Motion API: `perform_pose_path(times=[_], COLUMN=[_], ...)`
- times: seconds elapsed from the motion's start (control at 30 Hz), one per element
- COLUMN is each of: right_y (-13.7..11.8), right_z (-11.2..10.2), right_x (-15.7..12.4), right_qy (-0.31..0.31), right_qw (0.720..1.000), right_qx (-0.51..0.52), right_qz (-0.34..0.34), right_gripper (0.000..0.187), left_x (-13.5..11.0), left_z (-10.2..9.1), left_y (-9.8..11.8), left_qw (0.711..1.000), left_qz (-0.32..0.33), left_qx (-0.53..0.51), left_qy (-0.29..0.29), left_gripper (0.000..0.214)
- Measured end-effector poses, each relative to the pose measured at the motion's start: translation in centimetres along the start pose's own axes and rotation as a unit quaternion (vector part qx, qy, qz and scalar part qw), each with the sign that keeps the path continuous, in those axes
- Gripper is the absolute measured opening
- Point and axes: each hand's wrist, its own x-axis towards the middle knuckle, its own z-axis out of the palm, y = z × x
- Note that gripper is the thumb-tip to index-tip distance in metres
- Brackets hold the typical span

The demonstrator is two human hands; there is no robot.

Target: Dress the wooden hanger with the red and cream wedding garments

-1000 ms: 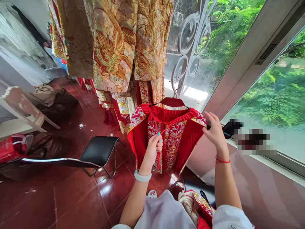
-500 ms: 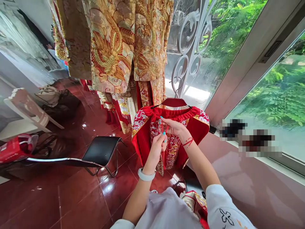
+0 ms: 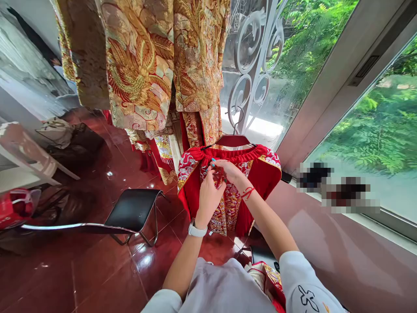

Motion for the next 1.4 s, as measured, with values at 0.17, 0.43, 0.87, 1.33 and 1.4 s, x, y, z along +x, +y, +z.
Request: perform_pose_path(times=[0.17,0.43,0.87,1.33,1.4], right_y=[-0.3,-0.3,0.7,4.3,4.5], right_z=[0.9,0.1,-3.3,-4.4,-4.8], right_x=[0.3,-2.1,-5.6,-2.9,-2.7], right_qy=[0.015,-0.045,0.142,0.172,0.18], right_qw=[0.999,0.998,0.636,0.58,0.584], right_qx=[0.041,0.002,-0.656,-0.676,-0.666], right_qz=[0.005,0.042,-0.381,-0.42,-0.428], right_gripper=[0.013,0.027,0.036,0.039,0.042], left_x=[0.1,1.8,2.0,1.3,0.8], left_z=[1.6,-0.6,-1.9,-0.5,-0.8], left_y=[0.4,0.4,0.0,0.5,0.8], left_qw=[1.0,0.965,0.965,0.936,0.936], left_qz=[-0.004,-0.114,-0.082,-0.046,-0.007], left_qx=[-0.021,-0.196,-0.158,-0.144,-0.1], left_qy=[0.007,-0.134,-0.194,-0.318,-0.338], left_gripper=[0.018,0.034,0.039,0.043,0.043])
